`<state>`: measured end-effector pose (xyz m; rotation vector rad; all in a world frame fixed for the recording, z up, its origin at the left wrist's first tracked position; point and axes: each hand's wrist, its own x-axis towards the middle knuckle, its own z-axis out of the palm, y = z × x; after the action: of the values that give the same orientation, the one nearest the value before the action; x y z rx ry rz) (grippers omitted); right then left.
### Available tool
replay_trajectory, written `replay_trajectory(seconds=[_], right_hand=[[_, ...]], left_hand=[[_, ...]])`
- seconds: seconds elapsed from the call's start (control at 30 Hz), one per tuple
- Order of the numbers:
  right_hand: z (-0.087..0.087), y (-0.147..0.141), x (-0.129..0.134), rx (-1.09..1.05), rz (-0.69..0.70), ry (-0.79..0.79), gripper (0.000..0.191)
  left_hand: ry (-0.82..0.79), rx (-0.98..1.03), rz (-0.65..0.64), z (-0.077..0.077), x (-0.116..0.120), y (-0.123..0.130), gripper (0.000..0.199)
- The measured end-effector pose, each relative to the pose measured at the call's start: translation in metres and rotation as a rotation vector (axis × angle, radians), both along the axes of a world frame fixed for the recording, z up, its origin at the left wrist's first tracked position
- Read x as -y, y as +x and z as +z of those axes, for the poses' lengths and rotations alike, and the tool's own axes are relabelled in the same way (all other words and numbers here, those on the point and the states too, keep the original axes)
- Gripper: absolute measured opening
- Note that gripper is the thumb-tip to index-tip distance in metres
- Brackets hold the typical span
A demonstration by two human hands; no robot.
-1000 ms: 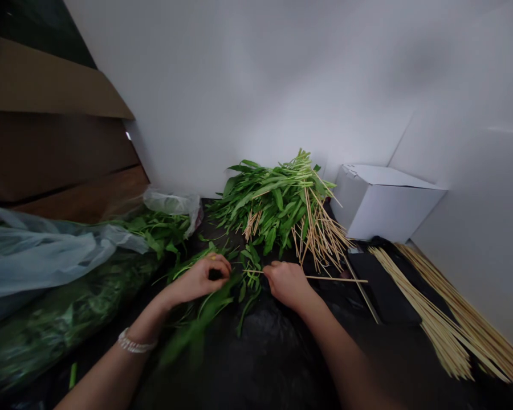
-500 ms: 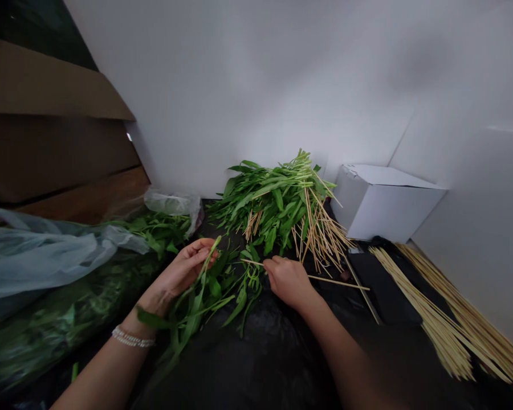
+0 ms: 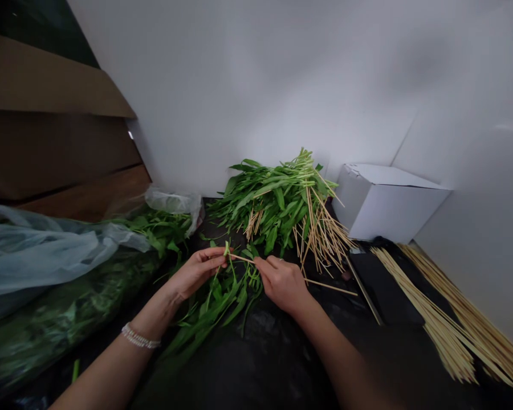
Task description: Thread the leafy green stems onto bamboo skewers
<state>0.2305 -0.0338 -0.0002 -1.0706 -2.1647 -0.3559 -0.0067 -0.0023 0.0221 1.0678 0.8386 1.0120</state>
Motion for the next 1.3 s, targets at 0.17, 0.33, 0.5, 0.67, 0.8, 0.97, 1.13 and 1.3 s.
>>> replay_trajectory(seconds=[0.17,0.33,0.5,0.67,0.8,0.97,1.13,1.3], right_hand=[[-0.0002,-0.0011,0.0009,0.013,-0.004,-0.018,0.029],[0.0017,-0.002,0.0026,-0.005,0.005,-0.004,0.029],[0.0021,-0.0012,0.0031,-0.04,0.004,0.012,0.029],[0.0023,-0.0028,0.0042,-0.024,0.007,-0.016,0.03],[0.0028,-0.0041,0.005,-0.024,0.008,-0.019,0.029],[0.0027,-0.0041,0.0049,-0.017,0.015,-0.037,0.029],[0.0008,-0.0042,0.0044,0.008,0.004,-0.061,0.029],[-0.0003,-0.0074,0.0062,0.032,-0.025,-0.071,0.03]], left_hand=[[-0.01,-0.016,0.067,-0.0018,-0.0018,0.0005,0.038],[-0.015,0.009,0.131,-0.0038,-0.0029,0.0007,0.035],[-0.008,0.064,0.16,-0.0027,-0.0033,0.0001,0.032],[-0.036,0.078,0.173,-0.0036,-0.0032,0.0012,0.034],[-0.037,0.065,0.177,-0.0037,-0.002,0.0025,0.035],[-0.033,0.046,0.188,-0.0018,-0.0017,0.0032,0.036],[0.006,-0.007,0.223,-0.0039,-0.0039,0.002,0.034],[0.1,-0.1,0.236,-0.0066,-0.004,0.0024,0.032]])
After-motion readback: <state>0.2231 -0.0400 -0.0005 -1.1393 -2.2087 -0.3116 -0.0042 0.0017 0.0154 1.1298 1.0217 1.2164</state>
